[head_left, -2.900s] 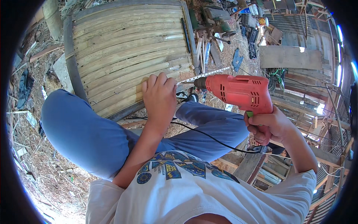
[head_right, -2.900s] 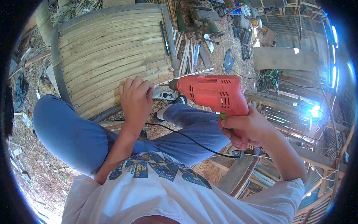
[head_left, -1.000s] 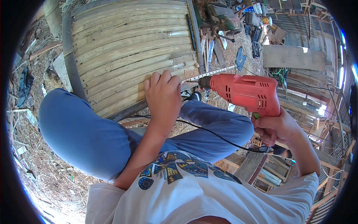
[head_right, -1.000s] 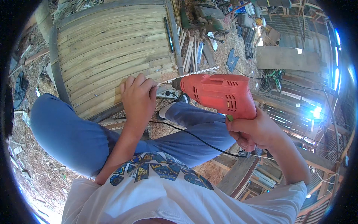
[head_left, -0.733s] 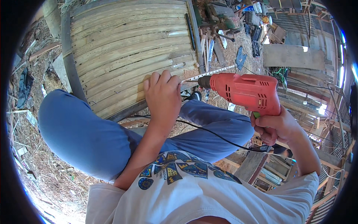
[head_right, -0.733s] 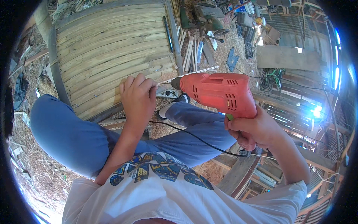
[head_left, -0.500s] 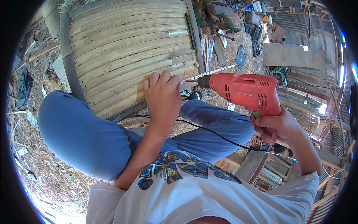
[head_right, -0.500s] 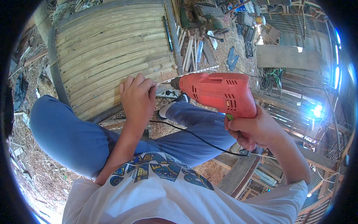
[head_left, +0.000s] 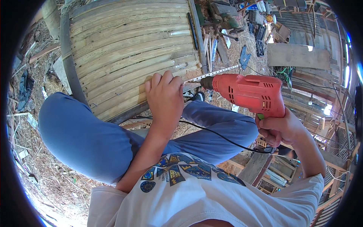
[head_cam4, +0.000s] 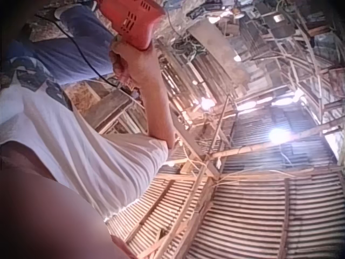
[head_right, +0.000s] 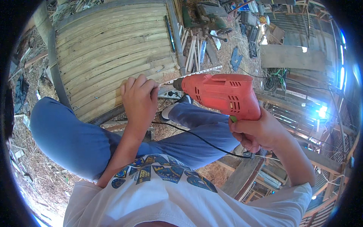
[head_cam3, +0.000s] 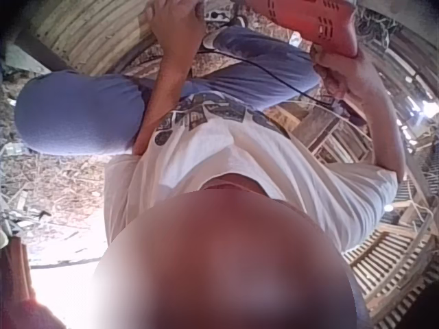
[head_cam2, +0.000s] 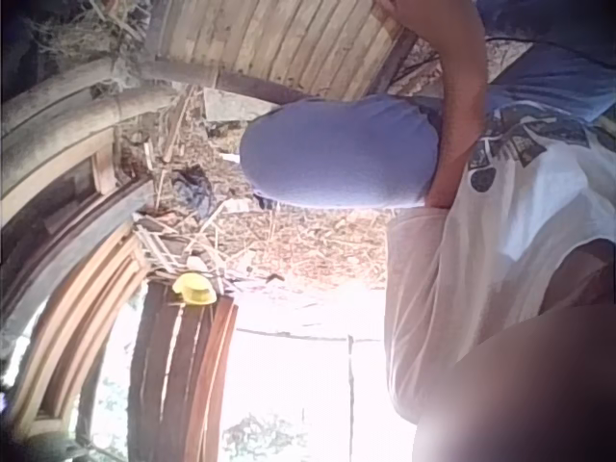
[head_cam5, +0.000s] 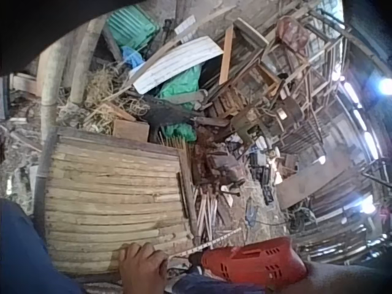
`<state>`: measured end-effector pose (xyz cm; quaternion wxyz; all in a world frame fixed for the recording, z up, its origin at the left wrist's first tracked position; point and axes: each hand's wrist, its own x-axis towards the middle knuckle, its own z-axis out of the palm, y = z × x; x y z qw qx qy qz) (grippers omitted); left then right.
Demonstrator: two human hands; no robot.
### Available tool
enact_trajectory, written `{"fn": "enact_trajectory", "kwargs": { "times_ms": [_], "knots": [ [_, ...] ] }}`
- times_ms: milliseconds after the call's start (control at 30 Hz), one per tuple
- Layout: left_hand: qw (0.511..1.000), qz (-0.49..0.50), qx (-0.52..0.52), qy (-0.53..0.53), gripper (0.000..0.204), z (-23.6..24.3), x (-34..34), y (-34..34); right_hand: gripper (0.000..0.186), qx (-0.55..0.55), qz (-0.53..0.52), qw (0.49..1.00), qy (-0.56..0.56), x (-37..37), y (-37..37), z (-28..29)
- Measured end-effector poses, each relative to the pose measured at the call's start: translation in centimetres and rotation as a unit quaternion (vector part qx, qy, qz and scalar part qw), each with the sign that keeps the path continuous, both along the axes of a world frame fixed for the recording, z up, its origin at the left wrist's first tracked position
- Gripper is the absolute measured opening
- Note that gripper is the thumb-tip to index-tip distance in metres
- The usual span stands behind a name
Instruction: The person holds a red drill and creates holes in a long bamboo strip. The person positions the drill bit against the bamboo and presses the trigger to drill through the material.
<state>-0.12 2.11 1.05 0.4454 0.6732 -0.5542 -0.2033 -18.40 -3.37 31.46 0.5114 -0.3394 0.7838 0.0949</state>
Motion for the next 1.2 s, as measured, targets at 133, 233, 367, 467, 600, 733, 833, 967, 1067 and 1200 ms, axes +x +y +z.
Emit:
{"fn": "enact_trajectory", "kwargs": {
  "times_ms": [133,233,367,467,600,733,833,967,1067,1200],
  "knots": [
    [1.0,0.0,0.001,-0.004,0.015,-0.04,0.08,0.06,0.021,0.004,-0.015,1.0,-0.011,0.42,-0.06,0.04],
    [1.0,-0.002,0.0,-0.001,0.014,-0.04,-0.08,0.0,0.02,-0.012,-0.009,1.0,-0.003,0.26,-0.11,0.06],
    [1.0,0.0,0.005,-0.006,0.014,-0.07,-0.09,0.01,0.02,0.008,-0.004,1.0,-0.013,0.08,-0.37,-0.01],
    [1.0,0.002,0.0,-0.002,0.014,-0.13,-0.12,0.0,0.021,0.009,0.002,1.0,-0.013,0.05,-0.28,-0.08],
    [1.0,0.001,-0.001,-0.004,0.014,0.0,0.0,-0.02,0.021,0.0,0.008,1.0,-0.017,-0.04,-0.09,-0.04],
    [1.0,-0.001,-0.001,0.0,0.014,-0.03,-0.02,0.01,0.021,0.005,0.009,1.0,-0.018,-0.02,-0.12,-0.03],
    [1.0,-0.004,0.002,-0.004,0.014,0.12,0.0,0.02,0.023,0.0,0.005,1.0,-0.012,-0.02,-0.02,-0.02],
    [1.0,-0.005,0.004,-0.002,0.014,-0.02,-0.03,0.02,0.027,-0.006,-0.001,1.0,0.01,0.3,0.06,0.03],
    [1.0,-0.004,0.001,0.0,0.014,-0.01,0.01,0.04,0.028,-0.002,-0.011,1.0,0.013,0.19,0.17,-0.01],
    [1.0,-0.005,0.001,-0.001,0.014,0.01,0.01,0.05,0.027,-0.008,-0.017,1.0,0.023,0.08,0.41,-0.05]
  ]
}}
